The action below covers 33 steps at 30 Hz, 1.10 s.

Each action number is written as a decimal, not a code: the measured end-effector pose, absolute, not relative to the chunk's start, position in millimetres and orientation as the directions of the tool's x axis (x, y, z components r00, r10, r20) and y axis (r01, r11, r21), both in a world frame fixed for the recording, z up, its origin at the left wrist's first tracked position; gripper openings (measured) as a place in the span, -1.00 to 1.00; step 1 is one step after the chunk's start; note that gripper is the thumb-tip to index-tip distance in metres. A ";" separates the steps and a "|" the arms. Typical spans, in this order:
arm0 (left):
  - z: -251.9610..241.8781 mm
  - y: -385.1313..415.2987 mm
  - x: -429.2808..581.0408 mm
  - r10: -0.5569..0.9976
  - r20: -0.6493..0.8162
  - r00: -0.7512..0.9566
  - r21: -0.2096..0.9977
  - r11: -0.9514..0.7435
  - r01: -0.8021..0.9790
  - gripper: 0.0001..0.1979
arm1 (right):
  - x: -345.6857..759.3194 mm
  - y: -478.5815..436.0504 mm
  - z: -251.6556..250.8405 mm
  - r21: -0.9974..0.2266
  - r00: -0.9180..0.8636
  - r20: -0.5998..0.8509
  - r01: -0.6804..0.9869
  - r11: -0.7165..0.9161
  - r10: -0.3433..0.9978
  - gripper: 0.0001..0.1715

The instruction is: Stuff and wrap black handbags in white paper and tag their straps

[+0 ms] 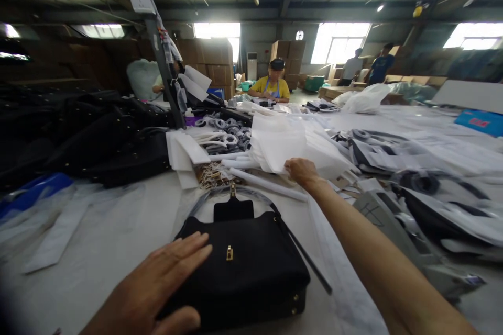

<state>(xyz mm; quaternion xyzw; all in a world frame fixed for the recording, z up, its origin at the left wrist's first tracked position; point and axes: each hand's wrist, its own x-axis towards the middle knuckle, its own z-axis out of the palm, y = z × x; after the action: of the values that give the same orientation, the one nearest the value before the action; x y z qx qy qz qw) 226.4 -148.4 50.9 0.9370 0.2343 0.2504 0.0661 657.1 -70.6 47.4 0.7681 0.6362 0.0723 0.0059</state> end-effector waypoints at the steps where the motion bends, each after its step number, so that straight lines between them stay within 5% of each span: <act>1: 44.6 -158.4 238.3 0.392 0.446 0.805 0.162 -0.920 0.358 -0.18 | 659.1 -69.2 47.5 0.104 0.177 0.100 0.977 -0.188 0.979 -0.66; 5: 0.6 -177.1 276.0 0.430 0.363 0.827 0.017 -0.890 0.455 0.04 | 663.0 -65.2 47.3 0.113 0.148 0.073 0.981 -0.155 0.986 -0.57; 8: -32.4 -183.3 286.2 0.497 0.376 0.782 -0.021 -0.839 0.543 -0.09 | 660.5 -63.9 44.6 0.113 0.153 0.091 0.980 -0.163 0.984 -0.72; 15: -63.0 -195.3 281.7 0.401 0.512 0.759 -0.250 -0.776 0.579 -0.25 | 647.4 -61.5 42.8 0.119 0.124 0.293 0.979 -0.165 0.948 -0.69; 20: -82.5 -192.4 288.3 0.389 0.643 0.659 -0.220 -0.731 0.646 -0.35 | 642.1 -69.8 96.6 0.128 0.100 0.521 0.973 -0.193 0.848 -0.72; 23: -87.5 -192.3 290.9 0.388 0.652 0.651 -0.207 -0.735 0.645 -0.35 | 607.6 -94.3 145.7 0.108 -0.042 0.599 0.994 -0.028 0.799 -0.82; 28: -79.5 -197.9 293.1 0.458 0.566 0.685 -0.191 -0.736 0.650 -0.26 | 493.8 -144.5 166.8 -0.071 -0.261 0.241 0.956 0.285 0.935 -0.83; 33: -47.7 -197.7 286.3 0.465 0.483 0.742 -0.196 -0.768 0.609 -0.38 | 444.4 -175.6 117.6 -0.045 -0.448 -0.081 0.894 0.446 0.890 -0.52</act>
<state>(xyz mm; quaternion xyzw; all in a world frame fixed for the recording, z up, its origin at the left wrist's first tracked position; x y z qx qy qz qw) 286.3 -197.7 -47.7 0.9170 0.2930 0.2080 -0.1734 444.4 -175.6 117.6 0.5250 0.8499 -0.0403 0.0225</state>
